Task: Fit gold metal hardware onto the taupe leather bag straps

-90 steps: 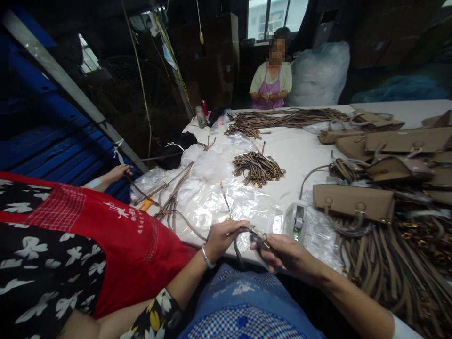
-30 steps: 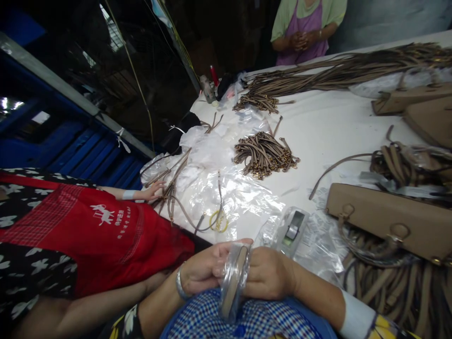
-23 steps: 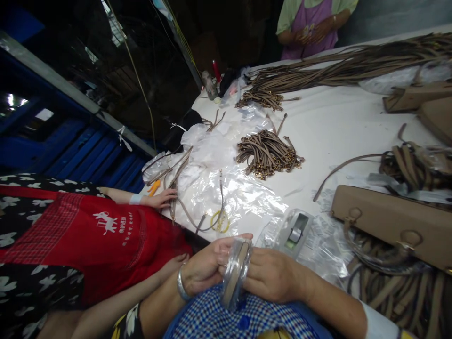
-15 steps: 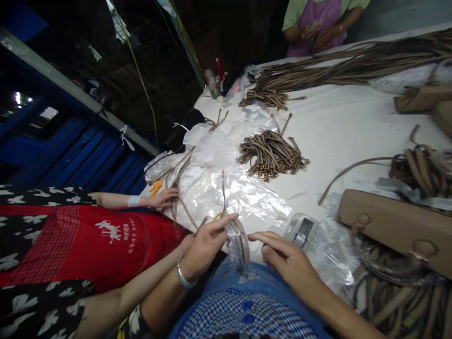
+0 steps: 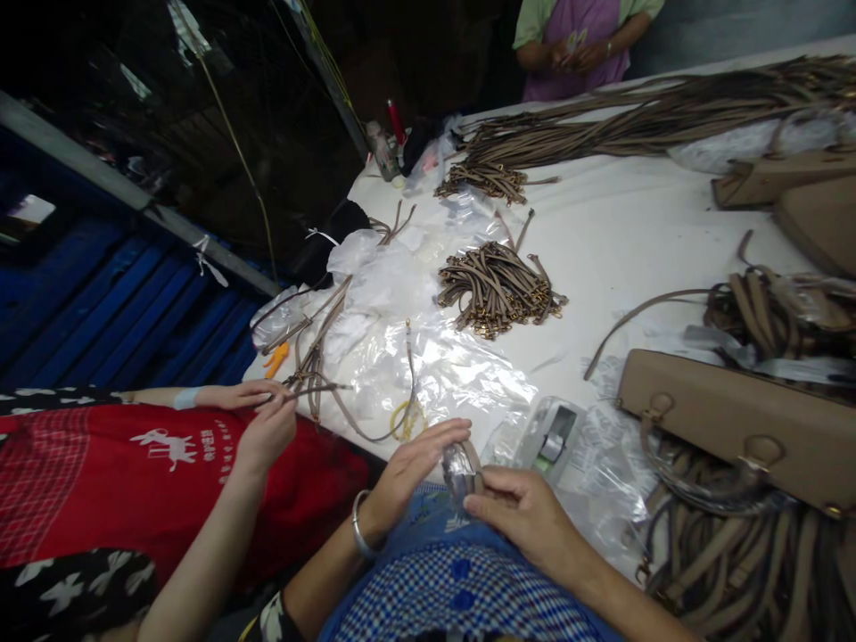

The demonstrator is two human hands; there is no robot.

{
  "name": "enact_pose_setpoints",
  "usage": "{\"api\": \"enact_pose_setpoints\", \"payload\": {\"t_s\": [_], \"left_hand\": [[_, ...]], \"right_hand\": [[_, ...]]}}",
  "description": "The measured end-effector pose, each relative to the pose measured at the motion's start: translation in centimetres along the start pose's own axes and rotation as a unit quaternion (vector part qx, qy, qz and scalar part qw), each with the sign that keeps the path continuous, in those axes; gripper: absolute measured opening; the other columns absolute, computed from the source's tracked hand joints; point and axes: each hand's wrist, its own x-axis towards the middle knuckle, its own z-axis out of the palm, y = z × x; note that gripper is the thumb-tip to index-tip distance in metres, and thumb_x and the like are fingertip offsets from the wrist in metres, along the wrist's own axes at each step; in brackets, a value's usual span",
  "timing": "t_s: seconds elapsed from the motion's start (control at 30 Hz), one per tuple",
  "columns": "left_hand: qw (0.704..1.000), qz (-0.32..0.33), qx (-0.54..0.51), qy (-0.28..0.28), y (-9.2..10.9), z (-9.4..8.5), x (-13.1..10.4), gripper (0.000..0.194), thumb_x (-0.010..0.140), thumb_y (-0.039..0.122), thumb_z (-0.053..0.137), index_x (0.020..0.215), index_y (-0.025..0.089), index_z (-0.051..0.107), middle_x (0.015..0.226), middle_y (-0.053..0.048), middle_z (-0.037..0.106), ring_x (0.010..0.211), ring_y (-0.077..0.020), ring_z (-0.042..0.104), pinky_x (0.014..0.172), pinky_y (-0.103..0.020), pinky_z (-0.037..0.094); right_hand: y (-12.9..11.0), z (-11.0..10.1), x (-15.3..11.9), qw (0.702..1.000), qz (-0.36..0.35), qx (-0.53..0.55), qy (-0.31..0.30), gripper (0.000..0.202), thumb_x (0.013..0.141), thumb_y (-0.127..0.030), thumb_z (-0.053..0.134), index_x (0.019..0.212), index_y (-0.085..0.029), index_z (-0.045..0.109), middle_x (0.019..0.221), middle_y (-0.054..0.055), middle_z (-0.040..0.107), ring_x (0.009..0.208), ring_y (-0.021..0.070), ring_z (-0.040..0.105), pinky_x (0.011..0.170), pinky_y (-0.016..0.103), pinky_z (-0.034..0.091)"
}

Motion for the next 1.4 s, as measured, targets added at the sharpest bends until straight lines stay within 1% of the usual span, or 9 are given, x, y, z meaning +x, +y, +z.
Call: {"api": "enact_pose_setpoints", "payload": {"t_s": [0.1, 0.23, 0.37, 0.5, 0.7, 0.83, 0.93, 1.17, 1.4], "left_hand": [[0.993, -0.034, 0.029, 0.112, 0.4, 1.1, 0.1, 0.027, 0.092, 0.034, 0.054, 0.108, 0.025, 0.074, 0.14, -0.006, 0.053, 0.131, -0.0252, 0.045, 0.114, -0.039, 0.029], [0.98, -0.086, 0.013, 0.177, -0.1, 2.2, 0.1, 0.017, 0.083, 0.032, 0.067, 0.093, 0.024, 0.078, 0.133, -0.007, 0.056, 0.127, -0.0256, 0.047, 0.11, -0.037, 0.033], [0.952, -0.17, -0.126, 0.22, -1.4, 2.5, -0.4, 0.043, 0.074, 0.035, 0.077, 0.112, 0.02, 0.067, 0.119, -0.01, 0.062, 0.107, -0.0219, 0.057, 0.087, -0.03, 0.047], [0.916, -0.276, -0.254, 0.145, -2.0, 2.3, -0.9, 0.047, 0.073, 0.044, 0.076, 0.107, 0.013, 0.065, 0.098, -0.01, 0.067, 0.079, -0.0143, 0.06, 0.06, -0.02, 0.041], [0.921, -0.288, -0.248, 0.08, -2.0, 1.9, -0.7, 0.047, 0.069, 0.049, 0.077, 0.097, 0.012, 0.072, 0.084, -0.008, 0.069, 0.069, -0.0144, 0.059, 0.063, -0.023, 0.042], [0.944, -0.238, -0.211, 0.091, -2.3, 2.5, -0.1, 0.049, 0.073, 0.051, 0.074, 0.103, 0.013, 0.072, 0.089, -0.01, 0.072, 0.076, -0.0194, 0.063, 0.074, -0.029, 0.048], [0.962, -0.197, -0.169, 0.09, -2.3, 2.7, 0.5, 0.042, 0.078, 0.046, 0.07, 0.107, 0.015, 0.072, 0.1, -0.01, 0.073, 0.088, -0.022, 0.065, 0.086, -0.033, 0.048], [0.969, -0.192, -0.114, 0.105, -3.4, 2.8, 0.9, 0.041, 0.083, 0.045, 0.066, 0.114, 0.019, 0.07, 0.108, -0.009, 0.072, 0.095, -0.0241, 0.065, 0.094, -0.037, 0.047], [0.972, -0.177, -0.085, 0.127, -4.1, 2.8, 0.9, 0.04, 0.083, 0.044, 0.065, 0.113, 0.017, 0.07, 0.112, -0.01, 0.071, 0.103, -0.0255, 0.063, 0.094, -0.035, 0.047]], "right_hand": [[0.5, 0.1, 0.3, 0.984, -0.094, -0.142, 0.054, 0.032, 0.086, -0.042, 0.063, 0.066, -0.017, 0.066, 0.063, 0.001, 0.059, 0.06, 0.0161, 0.055, 0.057, 0.026, 0.044], [2.2, -0.2, 0.9, 0.912, -0.281, -0.283, 0.099, 0.014, 0.09, -0.022, 0.061, 0.1, -0.019, 0.07, 0.095, 0.007, 0.073, 0.086, 0.0202, 0.068, 0.079, 0.028, 0.053], [4.3, -1.0, 1.5, 0.835, -0.385, -0.376, 0.111, 0.032, 0.09, -0.007, 0.052, 0.119, -0.018, 0.063, 0.105, 0.01, 0.073, 0.088, 0.0201, 0.068, 0.077, 0.029, 0.055], [5.8, -1.8, 2.0, 0.802, -0.417, -0.414, 0.106, 0.04, 0.09, -0.006, 0.048, 0.128, -0.018, 0.058, 0.11, 0.012, 0.071, 0.085, 0.0208, 0.068, 0.073, 0.03, 0.056], [7.0, -1.8, 2.4, 0.799, -0.432, -0.41, 0.082, 0.042, 0.094, -0.011, 0.043, 0.135, -0.016, 0.053, 0.111, 0.015, 0.071, 0.075, 0.0192, 0.066, 0.065, 0.03, 0.054], [6.8, -3.7, 3.2, 0.862, -0.322, -0.391, -0.002, 0.033, 0.094, -0.031, 0.053, 0.125, -0.024, 0.063, 0.11, 0.007, 0.072, 0.089, 0.0187, 0.068, 0.076, 0.027, 0.054], [6.1, -8.6, 5.1, 0.899, -0.186, -0.391, 0.067, 0.031, 0.094, -0.04, 0.052, 0.117, -0.025, 0.068, 0.114, 0.004, 0.072, 0.103, 0.0187, 0.066, 0.09, 0.027, 0.05], [5.4, -21.2, 13.5, 0.84, 0.121, -0.414, 0.33, 0.029, 0.096, -0.036, 0.053, 0.109, -0.012, 0.064, 0.106, 0.01, 0.068, 0.098, 0.0232, 0.065, 0.09, 0.044, 0.05], [6.1, -21.8, 16.4, 0.828, 0.216, -0.375, 0.356, 0.033, 0.092, -0.031, 0.061, 0.12, -0.013, 0.058, 0.122, 0.012, 0.059, 0.105, 0.0243, 0.06, 0.089, 0.045, 0.051]]}}
